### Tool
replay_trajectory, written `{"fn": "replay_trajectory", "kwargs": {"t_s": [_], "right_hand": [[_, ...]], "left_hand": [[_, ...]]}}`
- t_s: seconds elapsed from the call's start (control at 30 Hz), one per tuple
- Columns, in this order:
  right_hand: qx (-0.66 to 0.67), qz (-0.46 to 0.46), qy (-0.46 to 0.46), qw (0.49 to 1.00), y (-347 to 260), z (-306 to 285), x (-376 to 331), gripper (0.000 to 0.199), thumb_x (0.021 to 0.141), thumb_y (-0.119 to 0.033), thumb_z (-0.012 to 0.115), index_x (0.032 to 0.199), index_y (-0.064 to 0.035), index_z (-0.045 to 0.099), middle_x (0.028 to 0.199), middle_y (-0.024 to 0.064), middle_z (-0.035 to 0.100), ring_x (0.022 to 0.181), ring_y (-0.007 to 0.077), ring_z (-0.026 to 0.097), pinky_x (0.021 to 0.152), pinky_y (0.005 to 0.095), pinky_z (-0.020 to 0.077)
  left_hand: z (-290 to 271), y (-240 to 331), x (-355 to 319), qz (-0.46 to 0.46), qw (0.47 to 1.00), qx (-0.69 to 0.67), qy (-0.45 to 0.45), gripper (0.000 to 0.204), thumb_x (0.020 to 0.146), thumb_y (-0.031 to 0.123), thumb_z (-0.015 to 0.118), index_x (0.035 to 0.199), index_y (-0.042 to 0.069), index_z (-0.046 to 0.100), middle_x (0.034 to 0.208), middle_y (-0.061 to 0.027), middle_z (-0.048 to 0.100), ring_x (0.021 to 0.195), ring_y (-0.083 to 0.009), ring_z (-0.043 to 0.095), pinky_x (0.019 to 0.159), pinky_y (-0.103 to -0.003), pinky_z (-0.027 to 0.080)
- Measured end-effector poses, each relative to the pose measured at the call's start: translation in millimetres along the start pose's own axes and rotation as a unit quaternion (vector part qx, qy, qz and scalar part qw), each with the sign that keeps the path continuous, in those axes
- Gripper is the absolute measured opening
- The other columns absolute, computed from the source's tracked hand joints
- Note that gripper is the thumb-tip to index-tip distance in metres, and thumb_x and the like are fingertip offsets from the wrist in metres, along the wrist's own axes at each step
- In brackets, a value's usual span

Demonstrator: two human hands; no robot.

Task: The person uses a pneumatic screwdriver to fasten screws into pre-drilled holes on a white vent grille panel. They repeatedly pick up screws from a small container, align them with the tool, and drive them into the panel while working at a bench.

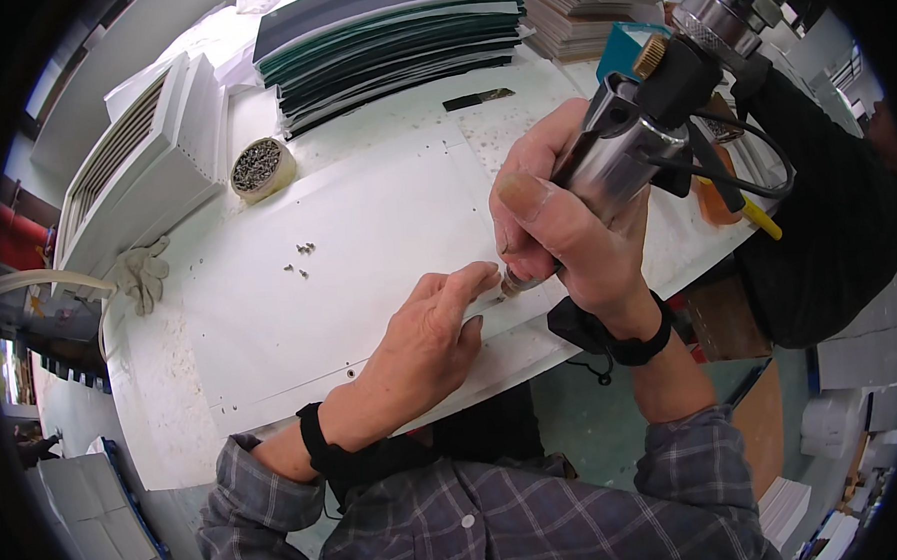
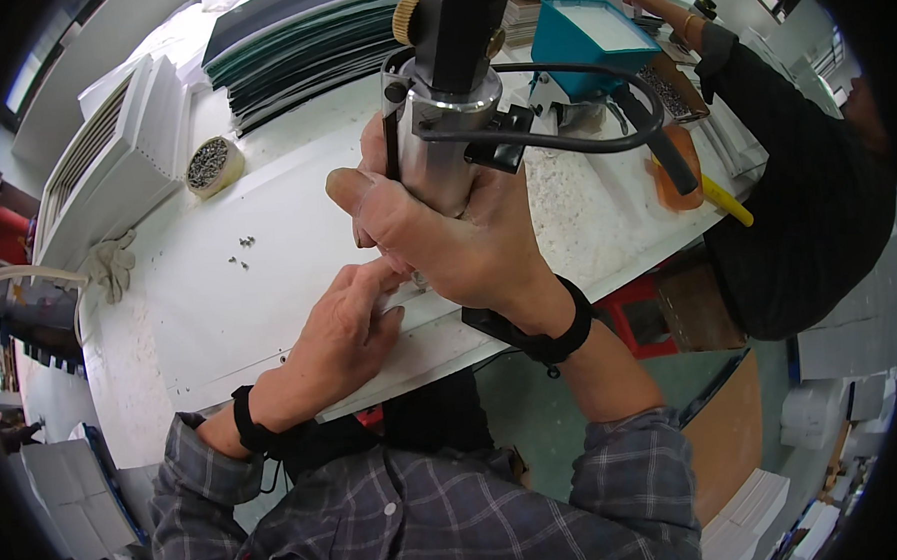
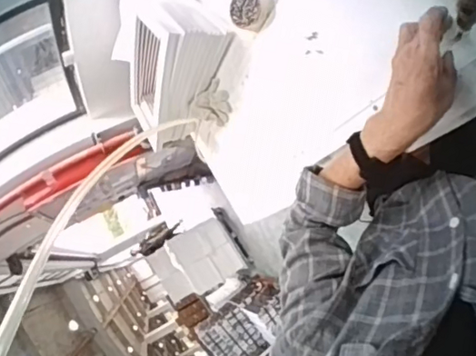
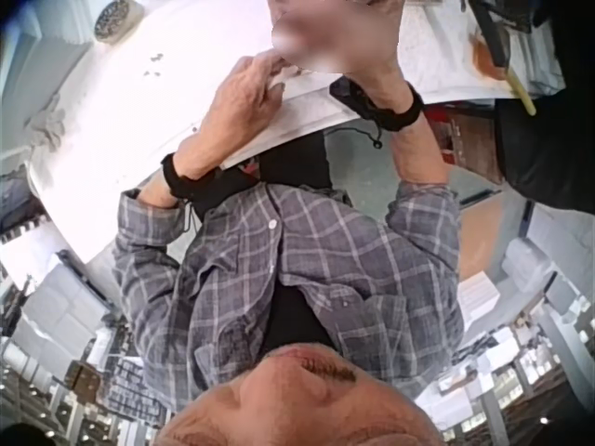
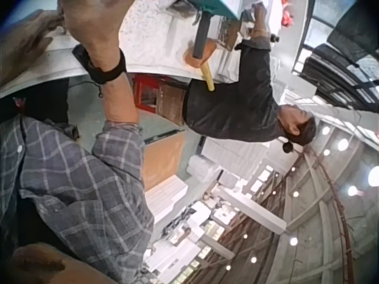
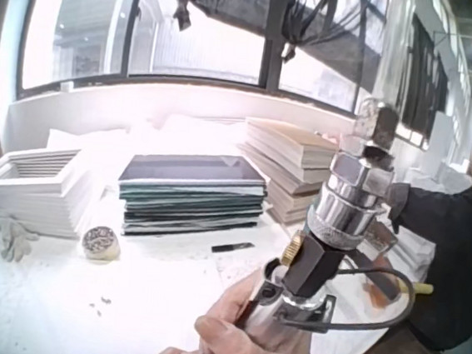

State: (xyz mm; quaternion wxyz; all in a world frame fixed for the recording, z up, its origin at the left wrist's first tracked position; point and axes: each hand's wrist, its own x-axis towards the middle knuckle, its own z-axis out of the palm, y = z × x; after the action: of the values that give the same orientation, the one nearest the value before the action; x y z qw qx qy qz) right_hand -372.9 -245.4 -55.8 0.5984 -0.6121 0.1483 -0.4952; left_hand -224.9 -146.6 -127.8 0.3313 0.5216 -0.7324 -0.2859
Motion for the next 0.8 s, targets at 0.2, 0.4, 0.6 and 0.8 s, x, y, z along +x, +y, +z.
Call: {"fn": "replay_trajectory", "kwargs": {"t_s": [0.2, 0.4, 0.6, 0.8], "right_hand": [[-0.032, -0.041, -0.051, 0.997, 11.7, -2.2, 2.0, 0.018, 0.092, -0.012, 0.065, 0.096, -0.0015, 0.051, 0.067, 0.0103, 0.059, 0.045, 0.0076, 0.047, 0.040, 0.0228, 0.0371], [-0.019, -0.028, -0.051, 0.998, -15.0, 1.1, 12.1, 0.025, 0.095, -0.017, 0.060, 0.111, 0.0005, 0.052, 0.083, 0.0155, 0.063, 0.042, 0.0079, 0.047, 0.039, 0.0225, 0.0429], [-0.002, -0.095, -0.015, 0.995, -14.3, -14.8, 33.9, 0.032, 0.099, -0.024, 0.054, 0.122, -0.0013, 0.049, 0.092, 0.0098, 0.059, 0.044, 0.0033, 0.042, 0.042, 0.0207, 0.0424], [0.085, -0.052, 0.019, 0.995, 5.7, 11.2, 50.1, 0.030, 0.101, -0.024, 0.054, 0.123, -0.0041, 0.048, 0.092, 0.0061, 0.056, 0.046, 0.0022, 0.040, 0.043, 0.0194, 0.0401]], "left_hand": [[1.3, 3.5, -2.3, -0.004, 1.000, 0.017, -0.013, 0.051, 0.085, -0.005, 0.058, 0.133, 0.005, 0.043, 0.119, -0.0173, 0.063, 0.113, -0.0380, 0.056, 0.094, -0.046, 0.048], [-20.7, 4.6, -20.4, -0.008, 0.999, 0.041, 0.022, 0.043, 0.089, 0.001, 0.063, 0.130, 0.005, 0.048, 0.107, -0.0160, 0.065, 0.103, -0.0332, 0.060, 0.088, -0.043, 0.051], [-99.1, -34.1, -45.7, -0.089, 0.940, 0.290, 0.156, 0.030, 0.089, 0.002, 0.068, 0.118, 0.006, 0.061, 0.099, -0.0116, 0.066, 0.092, -0.0281, 0.065, 0.077, -0.037, 0.054], [-112.3, -60.6, -61.3, -0.066, 0.935, 0.316, 0.143, 0.016, 0.087, 0.002, 0.069, 0.102, 0.004, 0.066, 0.096, -0.0110, 0.066, 0.087, -0.0289, 0.063, 0.076, -0.038, 0.054]]}}
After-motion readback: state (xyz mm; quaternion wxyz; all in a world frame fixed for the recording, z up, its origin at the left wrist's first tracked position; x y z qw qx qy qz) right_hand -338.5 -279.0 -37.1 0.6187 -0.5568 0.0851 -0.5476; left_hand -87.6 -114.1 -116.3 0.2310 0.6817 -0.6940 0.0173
